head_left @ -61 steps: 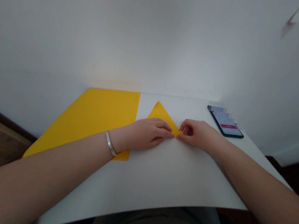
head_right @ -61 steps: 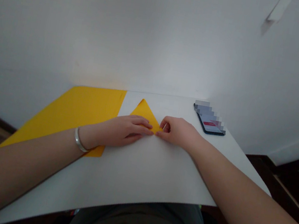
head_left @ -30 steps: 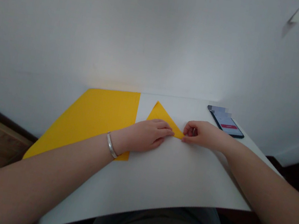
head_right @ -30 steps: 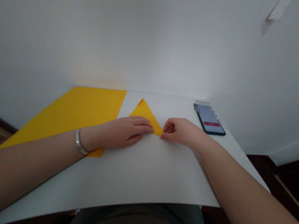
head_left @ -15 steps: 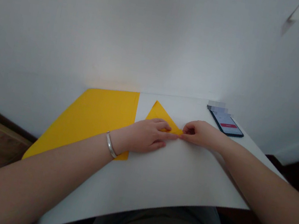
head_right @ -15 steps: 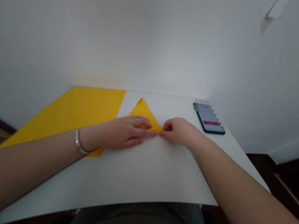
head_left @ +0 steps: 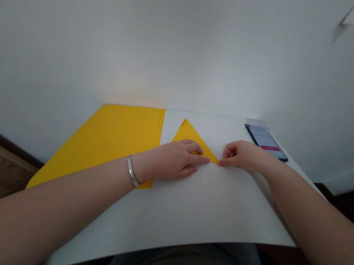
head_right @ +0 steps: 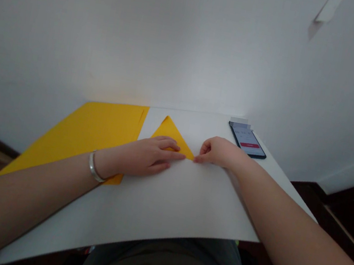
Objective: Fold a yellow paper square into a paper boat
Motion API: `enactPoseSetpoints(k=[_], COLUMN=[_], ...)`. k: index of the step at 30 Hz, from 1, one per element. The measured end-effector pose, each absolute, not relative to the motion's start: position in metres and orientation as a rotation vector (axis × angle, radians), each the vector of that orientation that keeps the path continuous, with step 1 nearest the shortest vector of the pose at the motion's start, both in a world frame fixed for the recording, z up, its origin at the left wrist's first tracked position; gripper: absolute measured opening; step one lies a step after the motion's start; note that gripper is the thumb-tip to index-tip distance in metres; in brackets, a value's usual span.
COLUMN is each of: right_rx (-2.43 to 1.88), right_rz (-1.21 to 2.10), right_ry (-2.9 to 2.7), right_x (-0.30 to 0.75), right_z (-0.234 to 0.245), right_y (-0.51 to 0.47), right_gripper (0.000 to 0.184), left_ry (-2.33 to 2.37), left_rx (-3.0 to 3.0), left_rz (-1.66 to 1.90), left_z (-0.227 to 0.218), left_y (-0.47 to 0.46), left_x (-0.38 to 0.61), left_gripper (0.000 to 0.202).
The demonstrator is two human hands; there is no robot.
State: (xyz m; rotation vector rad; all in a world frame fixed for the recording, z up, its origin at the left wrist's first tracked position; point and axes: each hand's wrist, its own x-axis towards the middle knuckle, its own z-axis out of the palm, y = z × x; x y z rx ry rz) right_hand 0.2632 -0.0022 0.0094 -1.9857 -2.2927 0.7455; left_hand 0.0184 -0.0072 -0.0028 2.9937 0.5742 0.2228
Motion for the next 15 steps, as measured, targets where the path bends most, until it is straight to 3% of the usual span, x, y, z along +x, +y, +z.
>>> enactPoseSetpoints(k=[6,15], right_rx=[-1.865,-2.053], right_rz=[0.835,0.383], right_ry=[-2.350,-2.342], right_x=[0.266,0.251], right_z=[0.010,0.011], right_y=[-0.003,-0.008], right_gripper=[0.023,0.039], left_ry=[0.578,0.581], left_rx=[2.981,2.982], left_rz=[0.250,0.281], left_z=[-0.003,0.003], left_y=[-0.006,-0.006], left_x=[0.013,0.018], left_gripper=[0.038,0.035])
